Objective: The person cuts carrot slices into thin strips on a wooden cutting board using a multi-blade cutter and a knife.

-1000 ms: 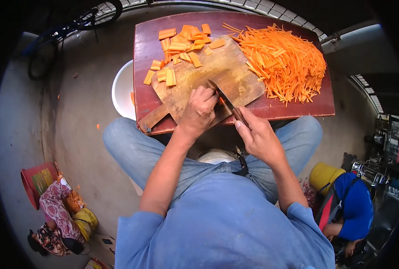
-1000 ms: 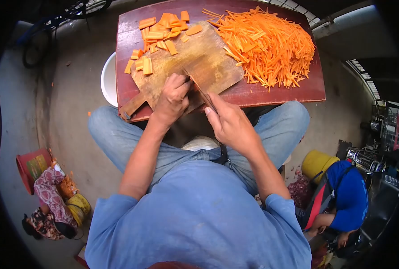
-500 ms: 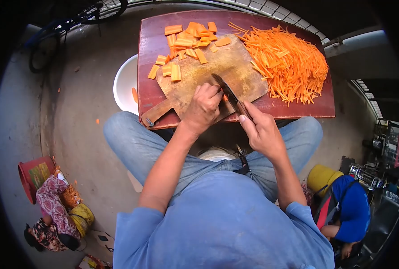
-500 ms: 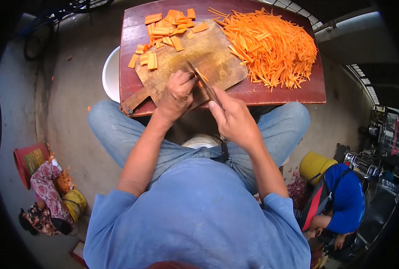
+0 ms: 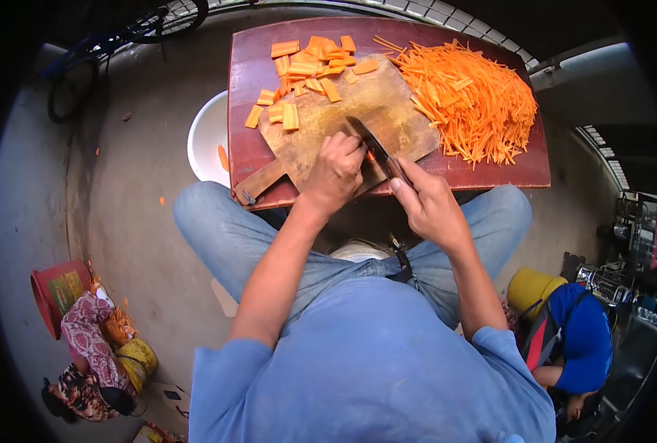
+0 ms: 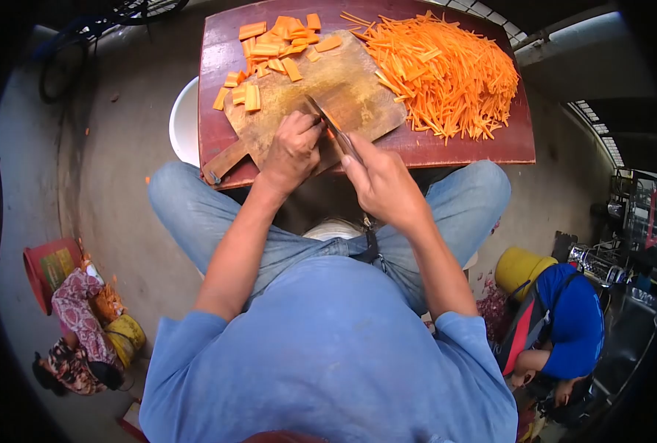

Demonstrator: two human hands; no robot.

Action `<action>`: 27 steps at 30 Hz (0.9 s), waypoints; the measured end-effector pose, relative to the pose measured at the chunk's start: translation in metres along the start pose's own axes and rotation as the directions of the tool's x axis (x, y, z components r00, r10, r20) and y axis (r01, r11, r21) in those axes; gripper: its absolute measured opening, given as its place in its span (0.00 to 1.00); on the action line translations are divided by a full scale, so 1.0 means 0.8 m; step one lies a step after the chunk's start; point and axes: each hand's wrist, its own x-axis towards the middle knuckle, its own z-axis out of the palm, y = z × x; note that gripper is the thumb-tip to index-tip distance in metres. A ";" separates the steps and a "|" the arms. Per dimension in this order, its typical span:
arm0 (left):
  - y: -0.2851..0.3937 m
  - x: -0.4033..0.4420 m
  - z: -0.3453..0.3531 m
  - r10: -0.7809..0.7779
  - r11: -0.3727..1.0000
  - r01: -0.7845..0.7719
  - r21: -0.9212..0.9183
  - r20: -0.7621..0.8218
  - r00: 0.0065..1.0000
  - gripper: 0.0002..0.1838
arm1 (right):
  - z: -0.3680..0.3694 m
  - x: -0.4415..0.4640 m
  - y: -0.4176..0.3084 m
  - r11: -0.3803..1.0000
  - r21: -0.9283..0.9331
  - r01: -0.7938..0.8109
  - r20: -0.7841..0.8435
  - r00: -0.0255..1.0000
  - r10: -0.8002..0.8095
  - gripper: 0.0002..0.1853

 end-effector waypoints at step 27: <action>0.001 -0.002 0.004 -0.026 1.000 0.026 -0.006 0.011 1.000 0.06 | 0.014 0.010 0.033 1.000 0.013 -0.011 -0.039 0.999 0.011 0.16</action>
